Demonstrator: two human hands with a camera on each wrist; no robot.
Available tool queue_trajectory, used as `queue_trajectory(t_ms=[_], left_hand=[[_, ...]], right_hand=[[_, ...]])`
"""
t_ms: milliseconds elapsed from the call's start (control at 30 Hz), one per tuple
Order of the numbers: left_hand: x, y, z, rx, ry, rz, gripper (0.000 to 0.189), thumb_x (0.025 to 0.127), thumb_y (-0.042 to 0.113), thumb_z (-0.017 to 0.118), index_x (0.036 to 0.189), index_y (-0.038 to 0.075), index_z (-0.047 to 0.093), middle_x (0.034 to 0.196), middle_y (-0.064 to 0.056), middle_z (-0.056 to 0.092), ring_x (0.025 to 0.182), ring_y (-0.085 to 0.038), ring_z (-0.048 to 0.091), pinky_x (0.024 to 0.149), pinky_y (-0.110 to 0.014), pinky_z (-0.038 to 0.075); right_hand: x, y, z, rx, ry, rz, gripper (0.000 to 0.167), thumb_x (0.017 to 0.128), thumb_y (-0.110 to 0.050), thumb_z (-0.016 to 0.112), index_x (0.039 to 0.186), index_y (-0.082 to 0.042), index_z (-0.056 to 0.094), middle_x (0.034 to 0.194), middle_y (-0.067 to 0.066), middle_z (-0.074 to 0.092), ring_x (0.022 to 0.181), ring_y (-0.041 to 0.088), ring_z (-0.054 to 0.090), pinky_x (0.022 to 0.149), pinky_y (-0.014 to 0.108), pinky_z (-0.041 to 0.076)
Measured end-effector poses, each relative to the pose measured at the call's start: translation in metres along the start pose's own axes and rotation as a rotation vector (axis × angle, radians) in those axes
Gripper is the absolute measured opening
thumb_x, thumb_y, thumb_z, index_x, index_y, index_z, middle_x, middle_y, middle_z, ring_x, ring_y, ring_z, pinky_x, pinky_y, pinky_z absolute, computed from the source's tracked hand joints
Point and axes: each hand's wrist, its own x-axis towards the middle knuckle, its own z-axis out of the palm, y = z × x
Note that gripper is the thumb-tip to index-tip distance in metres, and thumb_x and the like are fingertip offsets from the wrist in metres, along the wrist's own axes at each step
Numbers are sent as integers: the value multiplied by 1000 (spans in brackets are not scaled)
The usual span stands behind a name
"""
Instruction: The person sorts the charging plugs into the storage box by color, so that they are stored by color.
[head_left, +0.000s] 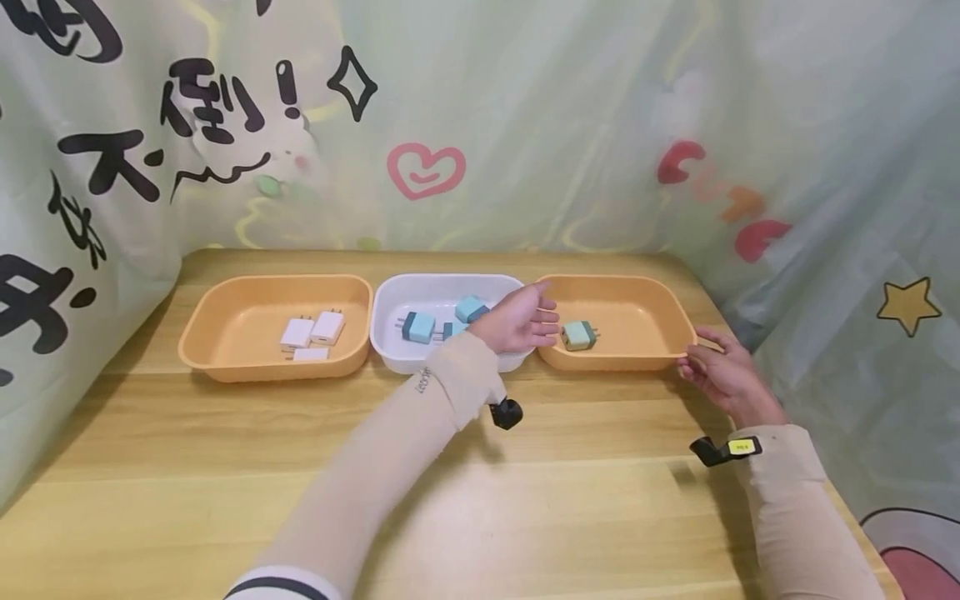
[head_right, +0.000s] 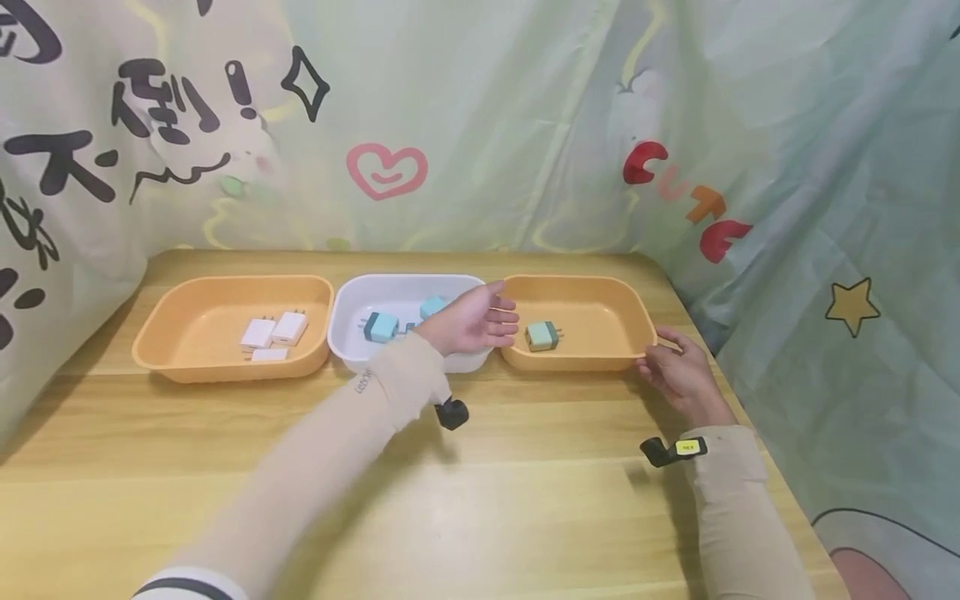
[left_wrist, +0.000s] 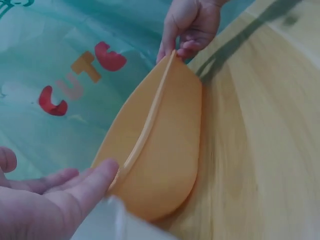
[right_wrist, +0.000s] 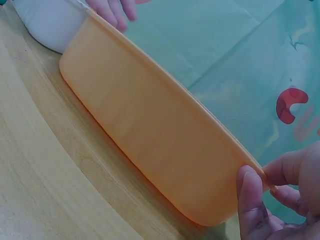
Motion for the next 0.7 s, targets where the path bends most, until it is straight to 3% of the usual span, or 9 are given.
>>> queue_trajectory(t_ms=[133, 300, 467, 700], left_hand=[[-20, 5, -18, 162, -31, -10, 63, 105, 43, 31, 146, -5, 33, 146, -24, 40, 132, -38, 42, 107, -47, 39], [-46, 5, -41, 423, -19, 2, 58, 106, 42, 29, 139, -2, 44, 134, -21, 52, 121, -33, 53, 97, -44, 49], [-71, 3, -62, 456, -28, 18, 54, 106, 37, 32, 141, -3, 41, 139, -23, 48, 126, -36, 49, 97, -44, 49], [-107, -4, -96, 539, 12, 16, 52, 106, 35, 36, 139, -4, 42, 136, -24, 50, 121, -38, 52, 94, -48, 50]], right_hand=[[1, 0, 0, -12, 9, 5, 28, 98, 1, 51, 118, -14, 40, 79, 8, 63, 65, 14, 63, 57, 23, 55], [0, 0, -1, -4, 7, 0, 27, 98, 0, 51, 118, -15, 40, 81, 7, 63, 66, 14, 64, 58, 23, 55], [-1, 1, -3, 20, -12, -21, 29, 97, 1, 52, 119, -12, 39, 80, 7, 63, 66, 14, 64, 58, 22, 56], [1, 4, -4, 31, -33, -26, 29, 97, 2, 52, 119, -12, 38, 80, 8, 63, 66, 14, 65, 58, 22, 55]])
